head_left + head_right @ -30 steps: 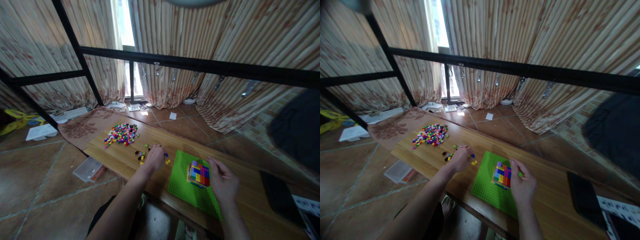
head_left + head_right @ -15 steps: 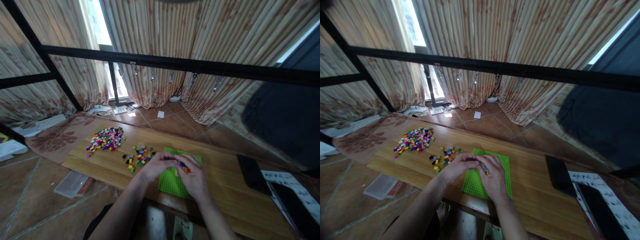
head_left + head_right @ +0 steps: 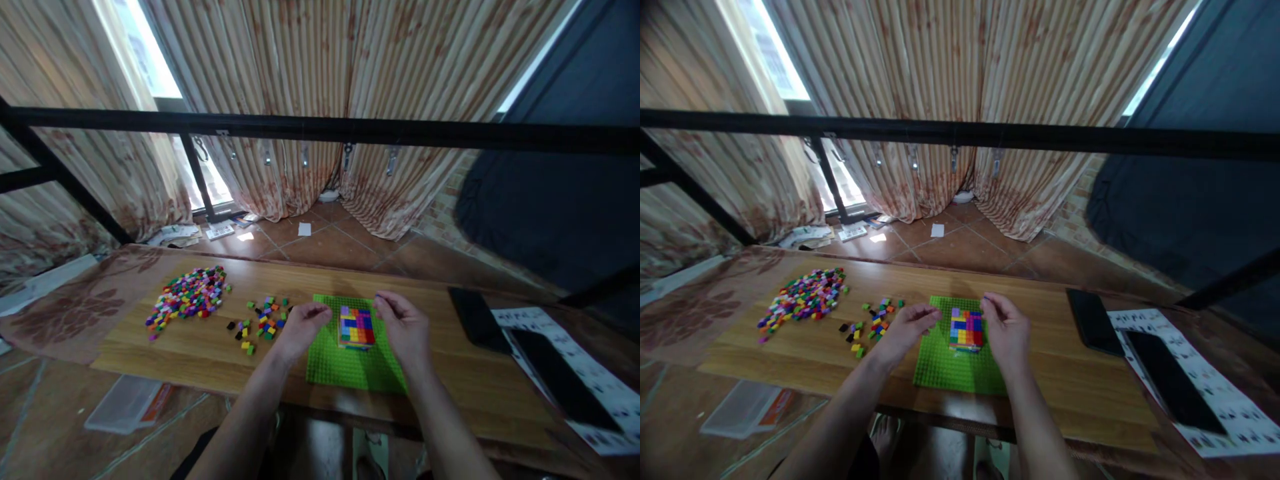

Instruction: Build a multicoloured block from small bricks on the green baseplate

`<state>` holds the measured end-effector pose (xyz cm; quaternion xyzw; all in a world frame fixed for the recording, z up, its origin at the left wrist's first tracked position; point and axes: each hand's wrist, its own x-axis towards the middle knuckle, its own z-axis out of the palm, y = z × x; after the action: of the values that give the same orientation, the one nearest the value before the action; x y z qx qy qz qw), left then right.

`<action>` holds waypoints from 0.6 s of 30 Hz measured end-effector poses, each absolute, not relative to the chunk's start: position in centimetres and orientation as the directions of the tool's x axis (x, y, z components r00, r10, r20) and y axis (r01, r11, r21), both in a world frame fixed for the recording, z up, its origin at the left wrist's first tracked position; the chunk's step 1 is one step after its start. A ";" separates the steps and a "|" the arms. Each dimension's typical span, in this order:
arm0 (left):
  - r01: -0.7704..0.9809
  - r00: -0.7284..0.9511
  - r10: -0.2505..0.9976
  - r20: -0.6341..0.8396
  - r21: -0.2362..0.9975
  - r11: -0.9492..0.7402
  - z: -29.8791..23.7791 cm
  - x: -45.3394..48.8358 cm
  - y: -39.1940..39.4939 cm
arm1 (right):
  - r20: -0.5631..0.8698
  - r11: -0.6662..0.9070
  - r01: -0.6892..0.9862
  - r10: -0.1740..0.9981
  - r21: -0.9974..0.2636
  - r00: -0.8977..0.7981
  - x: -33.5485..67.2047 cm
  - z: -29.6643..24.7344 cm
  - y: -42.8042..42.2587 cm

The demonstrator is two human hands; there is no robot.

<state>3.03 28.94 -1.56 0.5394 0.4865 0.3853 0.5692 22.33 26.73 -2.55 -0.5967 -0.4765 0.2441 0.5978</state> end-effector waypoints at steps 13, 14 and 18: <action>0.248 0.259 0.966 0.012 0.965 -0.078 -2.7 4.7 28.9 | 0.312 0.185 0.548 0.938 -0.816 0.149 21.7 -2.2 27.0; 0.251 0.265 0.964 0.015 0.964 -0.084 -2.8 4.7 28.9 | 0.320 0.198 0.561 0.939 -0.804 0.127 21.7 -2.2 27.1; 0.250 0.284 0.959 0.017 0.964 -0.091 -2.9 4.9 28.8 | 0.311 0.188 0.567 0.942 -0.802 0.127 21.3 -2.2 27.4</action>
<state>4.89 28.80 -2.95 0.6405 0.4716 0.3680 0.4816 21.34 27.43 -2.19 -0.6017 -0.6268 0.2091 0.4487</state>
